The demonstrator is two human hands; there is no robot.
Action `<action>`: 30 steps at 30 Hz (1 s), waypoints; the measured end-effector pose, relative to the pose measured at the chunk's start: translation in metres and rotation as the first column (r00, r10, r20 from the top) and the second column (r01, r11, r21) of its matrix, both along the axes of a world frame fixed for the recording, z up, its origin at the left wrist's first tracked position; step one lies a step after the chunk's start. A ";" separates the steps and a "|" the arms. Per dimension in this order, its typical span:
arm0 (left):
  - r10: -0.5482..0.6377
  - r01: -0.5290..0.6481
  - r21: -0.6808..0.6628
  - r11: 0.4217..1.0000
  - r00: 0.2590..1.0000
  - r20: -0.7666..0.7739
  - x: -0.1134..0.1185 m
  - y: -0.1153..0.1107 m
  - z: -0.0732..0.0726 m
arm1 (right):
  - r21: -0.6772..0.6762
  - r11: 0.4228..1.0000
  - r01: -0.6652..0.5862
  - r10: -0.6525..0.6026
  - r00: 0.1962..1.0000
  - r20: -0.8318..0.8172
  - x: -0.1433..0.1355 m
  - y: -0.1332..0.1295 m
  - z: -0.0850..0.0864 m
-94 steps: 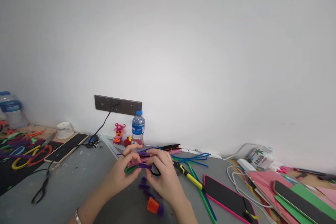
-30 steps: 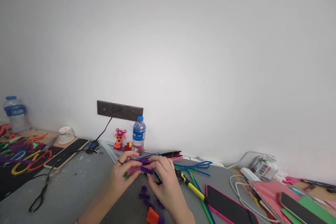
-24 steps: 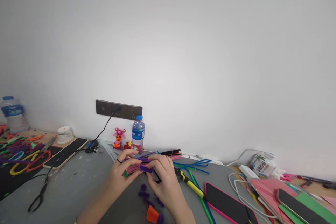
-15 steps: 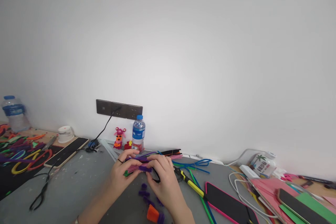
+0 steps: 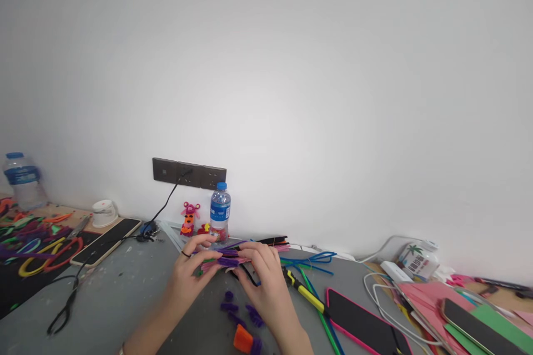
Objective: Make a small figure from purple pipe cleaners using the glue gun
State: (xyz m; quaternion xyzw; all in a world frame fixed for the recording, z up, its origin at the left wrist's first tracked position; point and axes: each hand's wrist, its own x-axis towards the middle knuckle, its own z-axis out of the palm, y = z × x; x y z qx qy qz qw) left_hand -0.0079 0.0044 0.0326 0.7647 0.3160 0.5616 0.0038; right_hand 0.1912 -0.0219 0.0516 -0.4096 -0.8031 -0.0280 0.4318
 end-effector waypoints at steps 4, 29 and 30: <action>0.001 -0.001 -0.004 1.000 1.000 0.008 0.000 -0.001 0.000 | 0.030 1.000 0.000 0.000 1.000 0.001 0.000 0.001 0.001; -0.020 0.020 -0.036 0.999 1.000 -0.015 0.002 -0.001 -0.002 | 0.052 0.999 -0.001 0.000 1.000 0.020 0.000 -0.002 0.005; -0.024 0.023 -0.035 0.999 1.000 -0.013 0.002 -0.001 -0.002 | 0.047 0.999 -0.004 0.003 1.000 0.021 0.000 -0.002 0.005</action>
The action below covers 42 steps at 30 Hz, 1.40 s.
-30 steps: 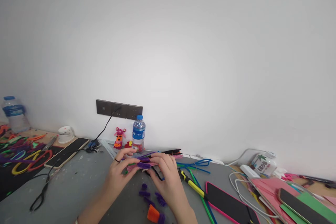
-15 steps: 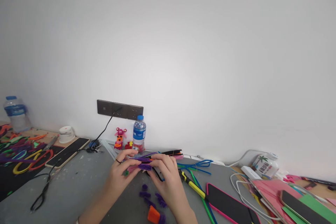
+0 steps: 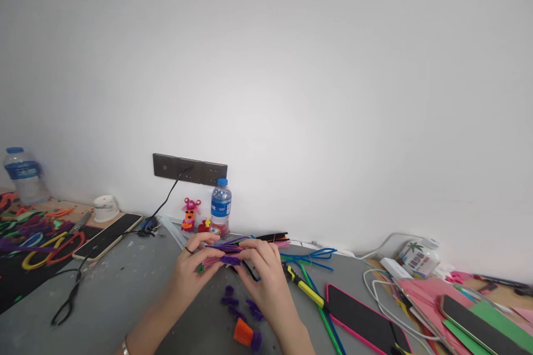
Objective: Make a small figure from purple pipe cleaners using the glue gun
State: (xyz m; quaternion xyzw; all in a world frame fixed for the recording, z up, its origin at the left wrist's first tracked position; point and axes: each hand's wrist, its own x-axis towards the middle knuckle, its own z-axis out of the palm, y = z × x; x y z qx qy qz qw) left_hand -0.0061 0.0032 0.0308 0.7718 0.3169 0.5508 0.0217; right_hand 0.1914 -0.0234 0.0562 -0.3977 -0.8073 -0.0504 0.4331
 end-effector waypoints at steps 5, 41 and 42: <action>-0.009 0.009 0.005 1.000 1.000 -0.010 0.000 0.000 0.001 | -0.029 0.999 -0.019 0.020 1.000 0.013 0.001 0.001 -0.002; -0.025 0.023 0.065 0.998 0.999 0.023 0.000 -0.001 0.006 | 0.010 1.000 -0.005 0.005 1.000 0.010 -0.002 -0.001 0.000; -0.027 0.025 0.061 0.998 0.999 0.021 0.000 -0.001 0.005 | 0.007 1.000 -0.002 0.002 1.000 0.013 -0.002 -0.001 0.000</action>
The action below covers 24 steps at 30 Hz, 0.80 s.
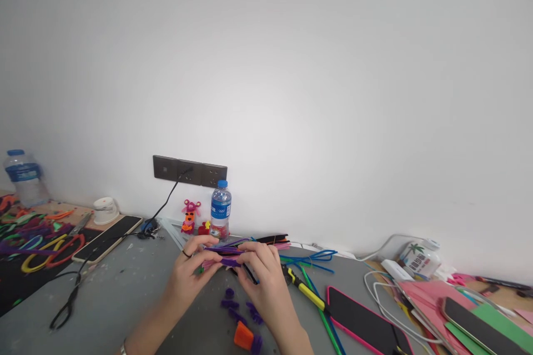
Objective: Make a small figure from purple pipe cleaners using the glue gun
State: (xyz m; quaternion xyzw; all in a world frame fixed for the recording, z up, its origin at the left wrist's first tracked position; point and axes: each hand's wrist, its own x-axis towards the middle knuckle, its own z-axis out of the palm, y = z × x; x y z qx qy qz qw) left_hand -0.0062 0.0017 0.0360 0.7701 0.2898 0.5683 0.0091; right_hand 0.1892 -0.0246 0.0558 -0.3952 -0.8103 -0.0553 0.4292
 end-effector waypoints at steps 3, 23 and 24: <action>-0.003 0.003 -0.014 1.000 1.000 -0.011 0.000 0.000 -0.002 | -0.004 1.000 0.016 -0.016 1.000 0.005 0.000 0.001 -0.002; -0.025 0.025 0.009 1.000 0.999 -0.034 0.001 -0.007 0.006 | -0.053 0.999 -0.013 0.013 1.000 0.004 0.002 -0.004 0.004; -0.024 0.025 0.008 1.000 0.999 -0.040 0.001 -0.007 0.006 | -0.051 0.999 -0.012 0.013 1.000 0.011 0.003 -0.004 0.004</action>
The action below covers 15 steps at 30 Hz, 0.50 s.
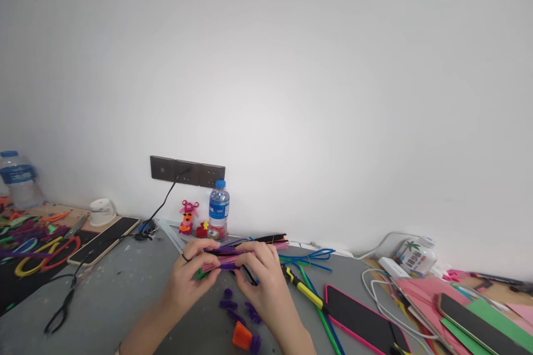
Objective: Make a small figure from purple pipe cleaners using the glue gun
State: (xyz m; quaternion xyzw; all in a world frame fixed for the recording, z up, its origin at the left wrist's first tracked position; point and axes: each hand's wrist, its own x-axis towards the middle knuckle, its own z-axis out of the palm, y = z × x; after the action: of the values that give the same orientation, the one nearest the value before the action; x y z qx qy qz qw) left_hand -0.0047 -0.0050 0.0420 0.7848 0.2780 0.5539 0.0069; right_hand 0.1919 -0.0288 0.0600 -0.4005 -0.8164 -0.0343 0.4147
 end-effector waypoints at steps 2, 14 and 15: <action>-0.002 0.002 -0.003 1.000 1.000 -0.010 0.000 0.000 0.000 | 0.001 1.000 -0.002 0.002 1.000 0.006 0.000 0.001 0.000; 0.019 -0.019 -0.002 1.000 0.999 -0.042 0.003 0.002 -0.007 | -0.096 0.995 -0.015 0.017 1.000 0.021 0.003 -0.001 0.003; 0.016 -0.016 0.000 1.000 0.999 -0.045 0.004 0.003 -0.009 | -0.086 0.996 -0.017 0.019 0.999 0.025 0.002 -0.001 0.003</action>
State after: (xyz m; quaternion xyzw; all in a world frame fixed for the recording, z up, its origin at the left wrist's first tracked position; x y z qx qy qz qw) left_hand -0.0012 -0.0025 0.0331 0.7948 0.2842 0.5362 -0.0037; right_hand 0.1935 -0.0298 0.0626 -0.4101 -0.8260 -0.0009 0.3867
